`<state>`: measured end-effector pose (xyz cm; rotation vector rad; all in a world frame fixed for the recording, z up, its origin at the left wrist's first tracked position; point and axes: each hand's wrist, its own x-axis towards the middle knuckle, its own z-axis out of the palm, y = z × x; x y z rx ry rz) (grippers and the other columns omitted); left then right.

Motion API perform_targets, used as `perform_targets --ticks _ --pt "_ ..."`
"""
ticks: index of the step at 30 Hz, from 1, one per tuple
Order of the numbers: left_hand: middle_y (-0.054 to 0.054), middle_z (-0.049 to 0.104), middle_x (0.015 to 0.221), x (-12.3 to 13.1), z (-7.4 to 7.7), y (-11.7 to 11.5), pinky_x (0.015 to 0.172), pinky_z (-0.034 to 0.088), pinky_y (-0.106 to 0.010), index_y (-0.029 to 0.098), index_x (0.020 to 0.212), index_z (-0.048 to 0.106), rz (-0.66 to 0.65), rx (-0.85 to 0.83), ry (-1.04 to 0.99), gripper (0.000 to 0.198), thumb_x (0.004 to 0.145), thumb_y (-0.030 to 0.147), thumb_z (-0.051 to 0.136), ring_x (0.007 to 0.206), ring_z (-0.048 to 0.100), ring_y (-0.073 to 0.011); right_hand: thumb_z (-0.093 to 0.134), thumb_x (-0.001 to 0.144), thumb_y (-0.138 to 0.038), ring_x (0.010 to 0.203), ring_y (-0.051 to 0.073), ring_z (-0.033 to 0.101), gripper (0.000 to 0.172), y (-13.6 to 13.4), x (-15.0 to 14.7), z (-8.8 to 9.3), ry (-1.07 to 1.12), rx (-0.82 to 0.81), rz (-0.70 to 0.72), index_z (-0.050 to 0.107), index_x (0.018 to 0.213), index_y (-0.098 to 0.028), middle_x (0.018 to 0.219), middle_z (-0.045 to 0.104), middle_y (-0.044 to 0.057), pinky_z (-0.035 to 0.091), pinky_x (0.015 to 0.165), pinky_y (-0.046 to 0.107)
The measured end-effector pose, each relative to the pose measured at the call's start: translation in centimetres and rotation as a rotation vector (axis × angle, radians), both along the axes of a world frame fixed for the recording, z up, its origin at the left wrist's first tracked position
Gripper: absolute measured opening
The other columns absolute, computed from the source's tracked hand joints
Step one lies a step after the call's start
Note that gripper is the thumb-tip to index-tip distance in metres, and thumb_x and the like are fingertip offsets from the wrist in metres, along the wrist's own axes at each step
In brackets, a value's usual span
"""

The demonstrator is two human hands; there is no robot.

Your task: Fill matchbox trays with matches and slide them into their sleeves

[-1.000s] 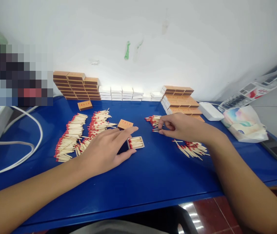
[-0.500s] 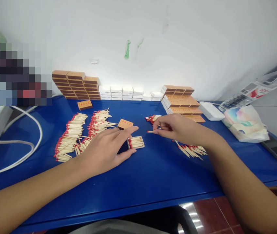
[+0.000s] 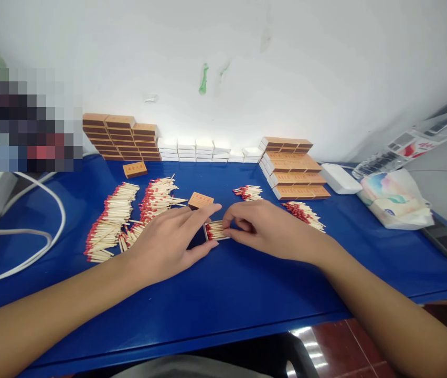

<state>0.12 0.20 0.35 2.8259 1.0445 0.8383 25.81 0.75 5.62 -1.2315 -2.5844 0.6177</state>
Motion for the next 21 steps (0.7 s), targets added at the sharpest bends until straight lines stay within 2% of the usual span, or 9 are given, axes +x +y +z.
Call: perform_targets --ticks 5,10,12,15,21 --pt "-0.002 0.082 0.115 0.0 0.0 0.0 0.09 0.063 -0.041 0.026 0.154 0.047 -0.01 -0.016 0.003 0.057 0.104 0.04 0.071 0.1 0.08 -0.0255 0.064 0.103 -0.031 0.063 0.015 0.05 0.016 0.8 1.6 0.5 -0.008 0.103 -0.082 0.071 0.093 -0.022 0.07 0.056 -0.003 0.034 0.064 0.03" --pt "-0.004 0.082 0.119 0.0 0.1 0.0 0.095 0.063 -0.042 0.027 0.154 0.047 0.004 -0.022 0.009 0.054 0.107 0.042 0.066 0.102 0.08 -0.0255 0.061 0.099 -0.033 0.063 0.018 0.053 0.017 2.8 4.5 0.9 -0.121 0.213 -0.285 0.073 0.094 -0.021 0.068 0.058 0.0 0.034 0.063 0.031" --pt "-0.004 0.082 0.121 0.0 0.1 0.0 0.096 0.063 -0.043 0.027 0.155 0.047 0.007 -0.027 0.014 0.054 0.107 0.042 0.066 0.104 0.08 -0.0259 0.062 0.097 -0.033 0.063 0.018 0.053 0.017 3.4 5.4 1.0 -0.195 0.182 -0.321 0.074 0.094 -0.021 0.067 0.059 0.0 0.032 0.062 0.032" --pt "-0.004 0.082 0.121 0.1 0.0 -0.1 0.096 0.063 -0.043 0.027 0.156 0.047 0.01 -0.032 0.012 0.056 0.106 0.041 0.066 0.108 0.079 -0.027 0.062 0.095 -0.033 0.061 0.018 0.053 0.017 3.9 5.8 0.8 -0.261 0.081 -0.303 0.075 0.093 -0.022 0.068 0.061 0.0 0.032 0.061 0.032" --pt "-0.005 0.082 0.121 0.1 0.1 -0.1 0.096 0.063 -0.044 0.026 0.155 0.049 0.011 -0.033 0.008 0.055 0.105 0.039 0.068 0.108 0.079 -0.0277 0.062 0.096 -0.037 0.062 0.017 0.054 0.019 3.8 5.9 0.5 -0.247 0.015 -0.29 0.075 0.096 -0.023 0.07 0.063 0.001 0.031 0.059 0.031"
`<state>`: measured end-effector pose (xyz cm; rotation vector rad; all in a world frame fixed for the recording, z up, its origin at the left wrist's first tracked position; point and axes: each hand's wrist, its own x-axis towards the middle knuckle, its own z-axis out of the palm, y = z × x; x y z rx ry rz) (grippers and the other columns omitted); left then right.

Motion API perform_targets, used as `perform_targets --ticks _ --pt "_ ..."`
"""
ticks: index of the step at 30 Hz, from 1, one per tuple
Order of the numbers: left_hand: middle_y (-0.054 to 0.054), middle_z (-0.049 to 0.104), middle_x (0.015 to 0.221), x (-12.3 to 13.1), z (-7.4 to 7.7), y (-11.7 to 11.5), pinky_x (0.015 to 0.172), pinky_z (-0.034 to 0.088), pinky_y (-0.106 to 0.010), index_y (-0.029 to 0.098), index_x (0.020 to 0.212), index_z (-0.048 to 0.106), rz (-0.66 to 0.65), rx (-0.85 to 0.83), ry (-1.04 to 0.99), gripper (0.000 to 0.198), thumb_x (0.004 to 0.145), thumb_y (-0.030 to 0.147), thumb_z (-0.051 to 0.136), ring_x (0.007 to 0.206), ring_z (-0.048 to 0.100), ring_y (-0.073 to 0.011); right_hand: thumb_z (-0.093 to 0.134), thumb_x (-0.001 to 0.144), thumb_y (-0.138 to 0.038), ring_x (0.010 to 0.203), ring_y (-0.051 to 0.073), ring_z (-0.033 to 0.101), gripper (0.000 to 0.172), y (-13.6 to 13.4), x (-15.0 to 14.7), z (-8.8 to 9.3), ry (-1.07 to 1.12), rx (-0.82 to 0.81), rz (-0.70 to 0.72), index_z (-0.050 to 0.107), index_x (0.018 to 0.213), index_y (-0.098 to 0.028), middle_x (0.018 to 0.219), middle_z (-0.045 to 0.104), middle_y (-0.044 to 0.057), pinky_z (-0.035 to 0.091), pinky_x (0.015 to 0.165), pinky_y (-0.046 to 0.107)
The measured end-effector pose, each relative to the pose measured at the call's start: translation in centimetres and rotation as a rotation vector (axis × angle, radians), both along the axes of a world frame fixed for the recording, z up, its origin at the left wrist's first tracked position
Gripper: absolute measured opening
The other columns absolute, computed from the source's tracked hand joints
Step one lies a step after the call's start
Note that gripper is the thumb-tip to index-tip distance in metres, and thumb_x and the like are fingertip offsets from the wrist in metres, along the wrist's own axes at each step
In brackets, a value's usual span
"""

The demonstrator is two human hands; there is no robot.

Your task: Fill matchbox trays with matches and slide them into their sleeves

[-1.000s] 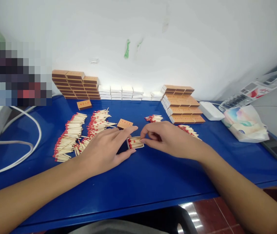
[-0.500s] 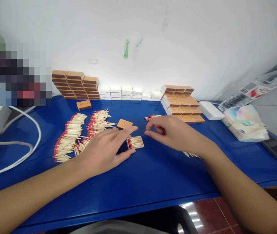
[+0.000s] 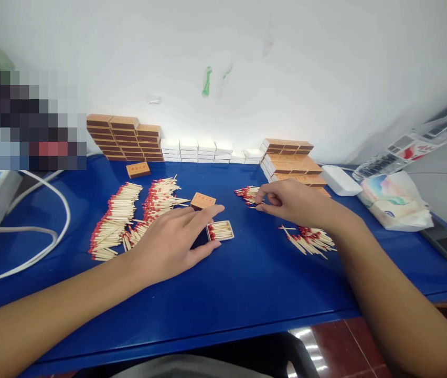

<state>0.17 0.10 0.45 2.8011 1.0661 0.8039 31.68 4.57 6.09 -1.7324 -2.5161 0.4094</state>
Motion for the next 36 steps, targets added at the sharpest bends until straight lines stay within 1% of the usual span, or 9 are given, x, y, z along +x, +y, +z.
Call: perform_targets --ticks 4,9,14,20,25,29,32,34,36 --pt "-0.005 0.082 0.121 0.02 0.05 0.04 0.097 0.063 -0.043 0.027 0.155 0.048 -0.004 -0.01 0.002 0.056 0.105 0.04 0.068 0.109 0.079 -0.0272 0.063 0.098 -0.04 0.061 0.018 0.05 0.023 0.08 0.26 0.04 0.027 0.002 0.027 0.077 0.107 -0.024 0.07 0.061 0.0 0.03 0.059 0.032" --pt "-0.004 0.082 0.12 -0.02 -0.01 0.07 0.097 0.062 -0.043 0.027 0.156 0.047 0.001 -0.018 0.013 0.056 0.105 0.041 0.067 0.108 0.079 -0.0273 0.061 0.098 -0.038 0.059 0.017 0.049 0.021 0.12 0.13 0.17 0.032 -0.039 0.053 0.076 0.1 -0.024 0.068 0.058 0.0 0.03 0.059 0.032" --pt "-0.004 0.082 0.119 -0.06 -0.1 0.07 0.097 0.062 -0.043 0.027 0.156 0.047 -0.004 -0.011 0.005 0.056 0.106 0.041 0.067 0.108 0.079 -0.0271 0.062 0.099 -0.039 0.061 0.017 0.049 0.019 0.09 0.17 0.0 0.01 -0.003 0.038 0.073 0.104 -0.024 0.07 0.058 -0.001 0.029 0.06 0.032" --pt "-0.004 0.082 0.121 -0.03 0.01 0.04 0.096 0.063 -0.042 0.027 0.156 0.047 -0.003 -0.001 0.005 0.056 0.105 0.04 0.068 0.109 0.079 -0.0274 0.064 0.098 -0.038 0.057 0.016 0.046 0.017 0.08 0.15 -0.04 0.032 -0.028 0.024 0.075 0.102 -0.025 0.066 0.055 -0.002 0.028 0.058 0.032" --pt "-0.005 0.082 0.122 0.0 -0.01 0.07 0.099 0.063 -0.043 0.027 0.156 0.047 -0.006 -0.003 0.002 0.055 0.106 0.041 0.067 0.111 0.079 -0.0277 0.065 0.098 -0.04 0.059 0.017 0.051 0.02 0.0 0.0 0.18 0.046 -0.034 0.026 0.077 0.105 -0.026 0.069 0.06 -0.001 0.03 0.059 0.032" --pt "-0.005 0.082 0.121 0.03 -0.07 0.06 0.099 0.063 -0.044 0.027 0.155 0.049 0.0 -0.01 0.0 0.055 0.105 0.04 0.067 0.111 0.079 -0.0279 0.065 0.098 -0.04 0.061 0.018 0.053 0.021 0.03 -0.03 0.19 0.036 0.007 0.034 0.076 0.106 -0.024 0.073 0.064 0.001 0.03 0.059 0.032" --pt "-0.005 0.082 0.122 0.03 -0.07 0.05 0.101 0.063 -0.044 0.028 0.156 0.049 -0.001 -0.02 -0.004 0.055 0.105 0.041 0.067 0.112 0.079 -0.0277 0.065 0.098 -0.04 0.061 0.018 0.054 0.02 0.07 -0.02 0.13 0.052 -0.028 0.035 0.076 0.103 -0.024 0.073 0.066 0.001 0.031 0.059 0.032" --pt "-0.005 0.082 0.123 0.03 -0.05 0.06 0.101 0.062 -0.044 0.028 0.156 0.048 -0.003 -0.018 -0.004 0.056 0.105 0.041 0.067 0.112 0.079 -0.0276 0.064 0.099 -0.04 0.061 0.018 0.055 0.02 0.07 0.0 0.08 0.054 -0.055 0.028 0.077 0.101 -0.025 0.072 0.066 0.001 0.031 0.059 0.032" --pt "-0.005 0.082 0.123 0.05 -0.02 0.07 0.101 0.062 -0.044 0.027 0.156 0.047 -0.006 -0.017 -0.002 0.056 0.106 0.041 0.067 0.113 0.079 -0.0278 0.064 0.099 -0.04 0.06 0.018 0.053 0.021 0.07 0.04 0.03 0.047 -0.04 0.025 0.077 0.104 -0.025 0.071 0.064 0.0 0.031 0.06 0.032"
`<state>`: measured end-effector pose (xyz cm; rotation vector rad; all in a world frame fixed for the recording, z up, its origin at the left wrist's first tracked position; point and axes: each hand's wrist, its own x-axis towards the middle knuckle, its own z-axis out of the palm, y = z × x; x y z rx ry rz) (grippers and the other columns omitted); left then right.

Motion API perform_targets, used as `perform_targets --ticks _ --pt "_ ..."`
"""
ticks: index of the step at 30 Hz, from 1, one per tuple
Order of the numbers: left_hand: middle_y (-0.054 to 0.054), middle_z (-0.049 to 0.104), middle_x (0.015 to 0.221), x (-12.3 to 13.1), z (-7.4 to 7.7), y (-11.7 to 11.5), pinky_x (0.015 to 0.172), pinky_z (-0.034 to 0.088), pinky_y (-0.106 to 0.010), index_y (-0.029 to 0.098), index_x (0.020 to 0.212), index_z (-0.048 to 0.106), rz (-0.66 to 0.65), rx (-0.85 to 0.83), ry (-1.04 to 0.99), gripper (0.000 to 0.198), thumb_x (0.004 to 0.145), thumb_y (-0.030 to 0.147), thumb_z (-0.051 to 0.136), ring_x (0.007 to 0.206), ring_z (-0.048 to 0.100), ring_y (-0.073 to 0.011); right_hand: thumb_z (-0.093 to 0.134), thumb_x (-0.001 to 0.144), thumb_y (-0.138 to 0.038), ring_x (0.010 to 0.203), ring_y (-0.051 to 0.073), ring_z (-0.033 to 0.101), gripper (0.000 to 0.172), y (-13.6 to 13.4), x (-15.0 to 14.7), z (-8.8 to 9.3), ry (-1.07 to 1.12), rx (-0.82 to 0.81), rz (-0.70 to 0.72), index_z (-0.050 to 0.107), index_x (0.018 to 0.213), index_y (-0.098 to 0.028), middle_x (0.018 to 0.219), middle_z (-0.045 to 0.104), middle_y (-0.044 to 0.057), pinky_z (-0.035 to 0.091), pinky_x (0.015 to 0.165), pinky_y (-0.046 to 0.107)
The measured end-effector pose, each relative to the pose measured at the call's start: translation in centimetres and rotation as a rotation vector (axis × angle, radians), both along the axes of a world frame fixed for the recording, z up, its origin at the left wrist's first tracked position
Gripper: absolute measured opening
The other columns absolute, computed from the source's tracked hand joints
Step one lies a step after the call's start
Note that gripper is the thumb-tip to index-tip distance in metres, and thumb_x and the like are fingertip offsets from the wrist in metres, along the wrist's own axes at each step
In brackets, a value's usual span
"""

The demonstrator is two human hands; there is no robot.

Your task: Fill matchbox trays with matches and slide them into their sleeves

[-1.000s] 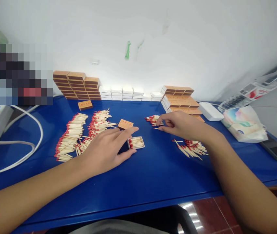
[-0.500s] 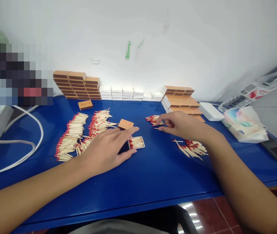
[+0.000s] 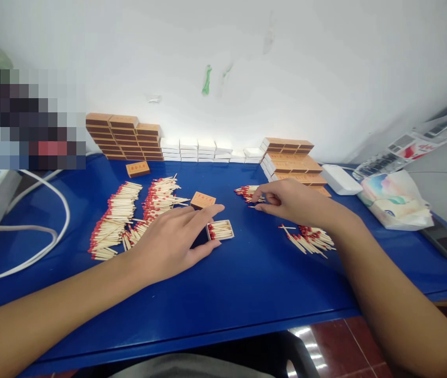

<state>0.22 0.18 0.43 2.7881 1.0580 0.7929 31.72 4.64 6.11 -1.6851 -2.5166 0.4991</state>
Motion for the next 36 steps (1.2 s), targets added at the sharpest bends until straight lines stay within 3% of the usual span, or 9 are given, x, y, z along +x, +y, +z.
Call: perform_targets --ticks 11,19,28,36 --pt "-0.004 0.082 0.125 -0.05 0.04 -0.07 0.099 0.062 -0.042 0.028 0.155 0.048 0.001 -0.001 -0.002 0.054 0.106 0.04 0.066 0.111 0.079 -0.0265 0.064 0.098 -0.041 0.06 0.017 0.049 0.025 0.22 0.28 -0.24 -0.006 0.047 0.025 0.076 0.111 -0.024 0.07 0.059 -0.001 0.03 0.06 0.031" --pt "-0.004 0.082 0.126 0.06 0.08 -0.05 0.096 0.063 -0.043 0.027 0.153 0.048 -0.004 0.025 -0.001 0.053 0.105 0.039 0.069 0.106 0.08 -0.0264 0.064 0.098 -0.044 0.057 0.018 0.051 0.026 0.1 0.0 0.07 0.026 0.017 0.038 0.079 0.101 -0.023 0.063 0.056 -0.001 0.035 0.062 0.032" --pt "-0.004 0.082 0.121 0.07 0.2 -0.05 0.095 0.063 -0.043 0.025 0.153 0.049 -0.003 0.023 0.011 0.054 0.105 0.038 0.069 0.105 0.08 -0.0269 0.063 0.098 -0.042 0.056 0.016 0.046 0.025 -0.13 -0.17 0.23 0.053 -0.024 0.073 0.079 0.103 -0.023 0.062 0.052 -0.003 0.033 0.06 0.032" --pt "-0.004 0.082 0.118 0.02 0.06 -0.05 0.094 0.062 -0.041 0.025 0.153 0.049 -0.011 0.048 0.005 0.054 0.105 0.039 0.07 0.103 0.08 -0.0259 0.063 0.098 -0.048 0.057 0.017 0.048 0.029 0.13 0.25 0.06 0.026 -0.054 0.022 0.075 0.093 -0.023 0.065 0.06 0.0 0.033 0.06 0.032"
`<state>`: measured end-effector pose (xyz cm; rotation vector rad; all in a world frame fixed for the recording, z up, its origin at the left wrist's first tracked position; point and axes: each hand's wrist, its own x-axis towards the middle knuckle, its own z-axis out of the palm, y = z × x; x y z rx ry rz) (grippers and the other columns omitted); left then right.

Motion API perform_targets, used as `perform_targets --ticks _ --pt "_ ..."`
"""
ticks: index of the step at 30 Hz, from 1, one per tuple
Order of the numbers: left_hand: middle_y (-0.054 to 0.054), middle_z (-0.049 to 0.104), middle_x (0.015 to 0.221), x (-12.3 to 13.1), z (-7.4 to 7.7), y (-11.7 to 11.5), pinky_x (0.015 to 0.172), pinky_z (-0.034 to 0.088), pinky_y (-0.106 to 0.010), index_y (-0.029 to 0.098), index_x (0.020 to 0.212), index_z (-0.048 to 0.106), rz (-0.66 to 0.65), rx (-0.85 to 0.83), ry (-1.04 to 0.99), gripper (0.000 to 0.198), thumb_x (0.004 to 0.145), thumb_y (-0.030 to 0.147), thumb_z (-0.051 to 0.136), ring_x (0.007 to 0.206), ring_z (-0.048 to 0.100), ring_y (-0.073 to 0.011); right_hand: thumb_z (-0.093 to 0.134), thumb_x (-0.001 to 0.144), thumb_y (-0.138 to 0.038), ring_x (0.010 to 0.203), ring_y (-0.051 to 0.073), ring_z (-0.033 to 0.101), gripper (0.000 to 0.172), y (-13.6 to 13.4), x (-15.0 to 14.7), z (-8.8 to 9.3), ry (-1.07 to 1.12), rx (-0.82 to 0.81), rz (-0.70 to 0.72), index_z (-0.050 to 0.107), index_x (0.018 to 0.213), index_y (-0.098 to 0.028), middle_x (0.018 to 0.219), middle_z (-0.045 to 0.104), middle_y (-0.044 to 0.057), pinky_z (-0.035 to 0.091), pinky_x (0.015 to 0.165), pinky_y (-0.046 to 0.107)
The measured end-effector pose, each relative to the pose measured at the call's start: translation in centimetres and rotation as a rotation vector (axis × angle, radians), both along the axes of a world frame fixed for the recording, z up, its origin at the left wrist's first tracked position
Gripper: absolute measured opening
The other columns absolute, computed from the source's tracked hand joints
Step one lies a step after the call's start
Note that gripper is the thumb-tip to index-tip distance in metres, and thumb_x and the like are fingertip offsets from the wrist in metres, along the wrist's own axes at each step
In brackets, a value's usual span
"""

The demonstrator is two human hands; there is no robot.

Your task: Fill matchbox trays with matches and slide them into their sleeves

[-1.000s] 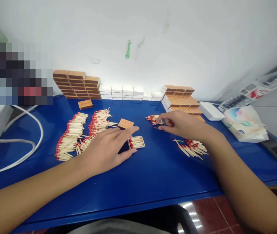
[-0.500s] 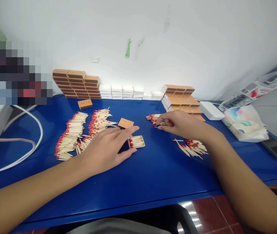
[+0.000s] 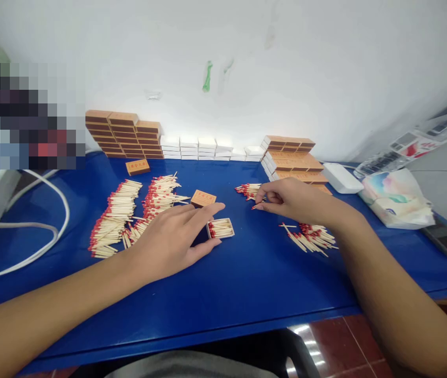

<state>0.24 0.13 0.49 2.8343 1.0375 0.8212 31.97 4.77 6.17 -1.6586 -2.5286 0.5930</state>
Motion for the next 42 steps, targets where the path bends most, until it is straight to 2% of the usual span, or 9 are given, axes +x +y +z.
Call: perform_targets --ticks 3,9,14,20,26,33,42 --pt "-0.004 0.082 0.119 0.0 0.0 0.0 0.094 0.062 -0.041 0.025 0.153 0.049 -0.003 0.008 -0.008 0.054 0.105 0.039 0.07 0.103 0.08 -0.0258 0.059 0.1 -0.046 0.059 0.017 0.05 0.029 0.1 0.0 -0.2 -0.03 0.008 0.012 0.073 0.09 -0.023 0.072 0.066 0.002 0.033 0.06 0.032" --pt "-0.004 0.082 0.118 0.0 -0.1 0.1 0.095 0.062 -0.042 0.025 0.153 0.049 -0.01 0.009 -0.01 0.053 0.105 0.039 0.069 0.103 0.08 -0.0258 0.052 0.104 -0.043 0.062 0.018 0.052 0.028 0.0 -0.4 -0.8 -0.066 0.03 0.038 0.064 0.09 -0.024 0.073 0.065 0.002 0.033 0.062 0.033" --pt "-0.004 0.082 0.115 0.0 0.0 0.1 0.095 0.062 -0.042 0.025 0.153 0.049 0.003 0.004 0.003 0.054 0.106 0.041 0.067 0.103 0.08 -0.026 0.051 0.104 -0.039 0.065 0.018 0.056 0.024 -0.1 -0.6 -0.8 -0.035 0.03 0.057 0.066 0.094 -0.023 0.079 0.068 0.002 0.034 0.064 0.032" --pt "-0.005 0.082 0.12 0.0 0.0 0.0 0.096 0.062 -0.043 0.024 0.153 0.049 -0.006 0.002 0.0 0.052 0.107 0.04 0.067 0.105 0.08 -0.0263 0.059 0.102 -0.047 0.061 0.017 0.051 0.025 -0.2 0.0 -0.5 -0.015 0.01 0.044 0.069 0.099 -0.025 0.075 0.062 0.0 0.032 0.06 0.032" --pt "-0.004 0.082 0.12 0.0 -0.1 0.1 0.094 0.063 -0.043 0.025 0.153 0.049 -0.005 0.009 -0.004 0.053 0.106 0.04 0.068 0.103 0.08 -0.0264 0.059 0.102 -0.051 0.065 0.018 0.053 0.029 0.1 0.7 -0.9 -0.045 -0.064 0.004 0.066 0.092 -0.024 0.08 0.067 0.002 0.032 0.062 0.032" --pt "-0.004 0.082 0.12 0.0 0.0 0.1 0.095 0.063 -0.042 0.026 0.153 0.05 -0.002 -0.017 -0.014 0.053 0.105 0.039 0.068 0.103 0.08 -0.0254 0.052 0.107 -0.051 0.075 0.021 0.062 0.033 -0.4 -0.1 -0.7 -0.012 -0.026 0.052 0.066 0.094 -0.024 0.09 0.072 0.005 0.038 0.068 0.033" --pt "-0.004 0.082 0.121 -0.1 0.0 0.1 0.096 0.063 -0.043 0.026 0.154 0.048 0.005 -0.017 0.004 0.053 0.106 0.041 0.067 0.104 0.08 -0.0256 0.053 0.106 -0.053 0.06 0.017 0.052 0.034 -0.8 -1.0 -0.3 0.021 -0.019 0.024 0.061 0.089 -0.025 0.07 0.061 -0.001 0.033 0.06 0.033"
